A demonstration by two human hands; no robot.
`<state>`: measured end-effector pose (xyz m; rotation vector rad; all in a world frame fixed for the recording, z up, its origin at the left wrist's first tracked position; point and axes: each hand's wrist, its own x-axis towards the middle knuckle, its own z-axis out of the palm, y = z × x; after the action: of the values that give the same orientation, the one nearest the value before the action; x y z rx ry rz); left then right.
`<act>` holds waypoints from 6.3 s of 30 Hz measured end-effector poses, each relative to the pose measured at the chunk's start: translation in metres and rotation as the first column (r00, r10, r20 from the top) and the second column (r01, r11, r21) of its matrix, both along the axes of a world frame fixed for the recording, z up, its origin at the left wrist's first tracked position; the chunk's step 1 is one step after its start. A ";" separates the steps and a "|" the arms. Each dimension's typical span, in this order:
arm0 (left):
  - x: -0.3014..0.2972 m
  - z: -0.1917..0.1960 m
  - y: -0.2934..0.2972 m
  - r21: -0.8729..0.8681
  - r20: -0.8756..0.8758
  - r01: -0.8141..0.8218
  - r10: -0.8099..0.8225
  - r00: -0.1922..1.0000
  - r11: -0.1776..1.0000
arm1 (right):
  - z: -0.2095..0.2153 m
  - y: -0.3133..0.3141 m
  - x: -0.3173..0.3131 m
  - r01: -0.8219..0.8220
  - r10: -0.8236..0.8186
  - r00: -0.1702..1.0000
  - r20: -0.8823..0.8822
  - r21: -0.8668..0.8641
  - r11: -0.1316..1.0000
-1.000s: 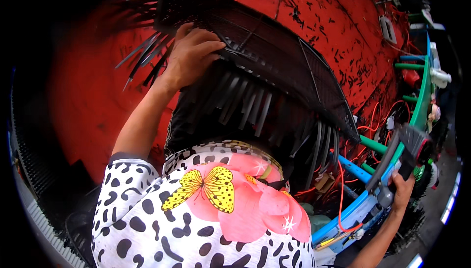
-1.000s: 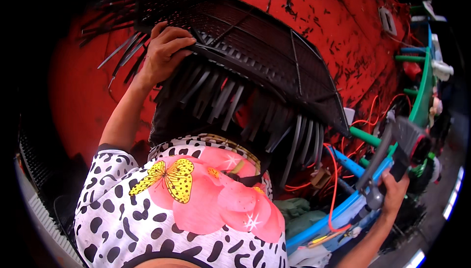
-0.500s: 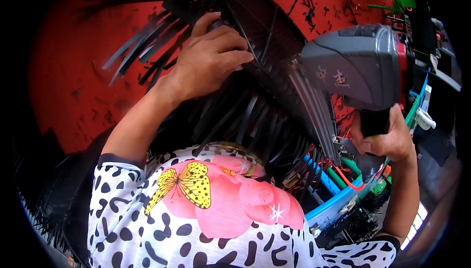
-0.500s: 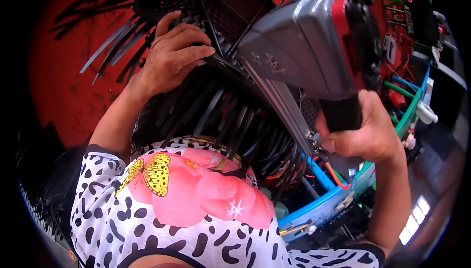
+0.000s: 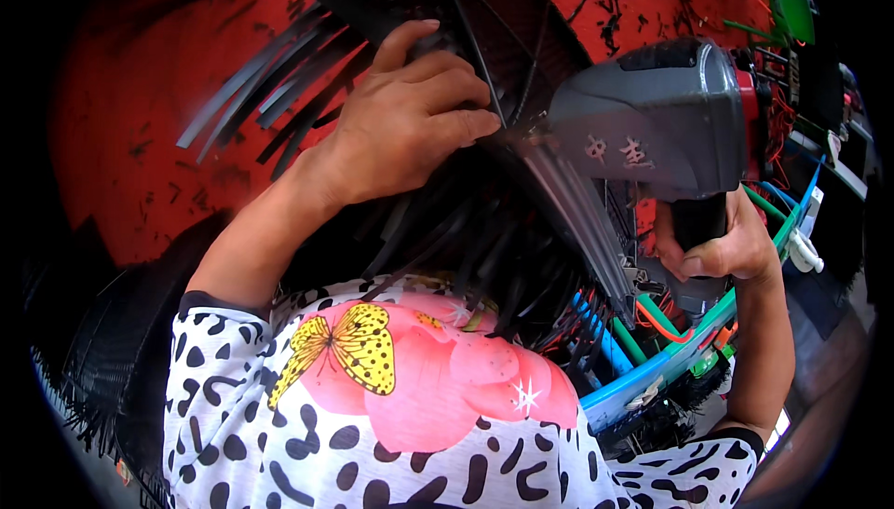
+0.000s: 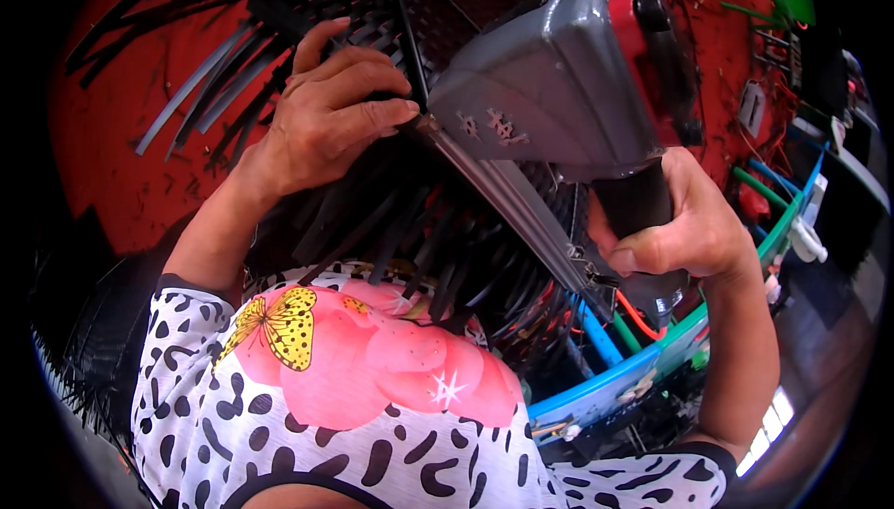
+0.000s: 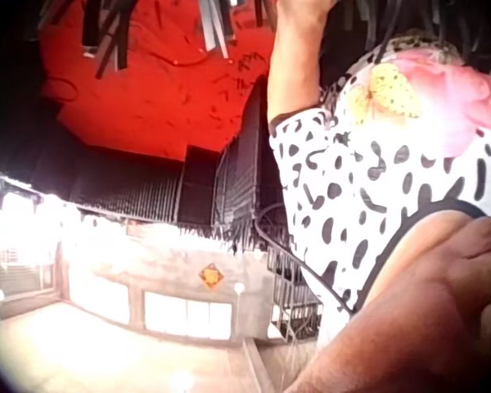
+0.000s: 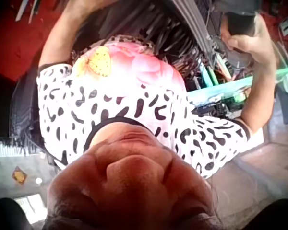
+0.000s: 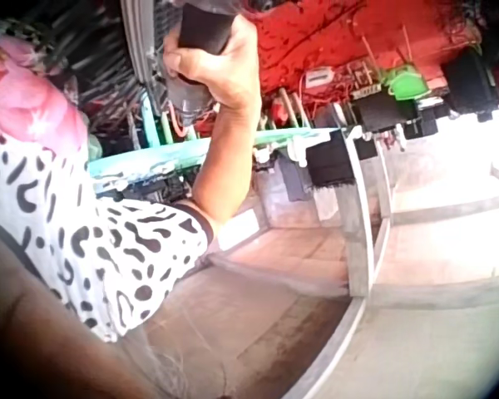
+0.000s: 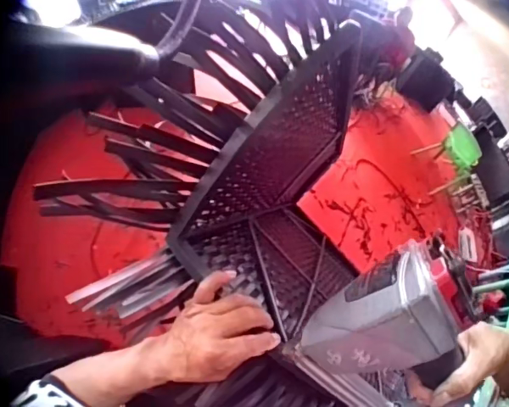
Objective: The person attaches black strips to a plastic mesh panel by hand and using a pneumatic stapler, occasionally using a hammer and pliers to secure or adjust the components.
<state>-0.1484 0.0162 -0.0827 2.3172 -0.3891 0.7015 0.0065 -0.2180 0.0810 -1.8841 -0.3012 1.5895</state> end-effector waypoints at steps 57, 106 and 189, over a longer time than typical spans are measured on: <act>0.064 -0.050 0.065 0.331 -0.375 0.179 -0.045 0.926 0.927 | -0.005 -0.189 -0.128 0.824 -0.797 0.320 0.511 0.266 0.501; 0.123 -0.012 -0.004 0.206 -0.544 0.498 -0.325 0.774 0.842 | -0.235 -0.220 -0.223 0.636 -0.154 0.056 0.986 0.084 0.767; 0.081 -0.012 -0.081 0.294 -0.368 0.053 0.062 0.928 0.954 | -0.064 -0.080 -0.103 -0.325 0.363 0.452 0.815 -0.228 0.918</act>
<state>-0.0679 -0.0645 -0.0946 2.6682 -0.3296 0.1950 -0.0961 -0.2975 0.0175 -2.6484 -1.1550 0.7065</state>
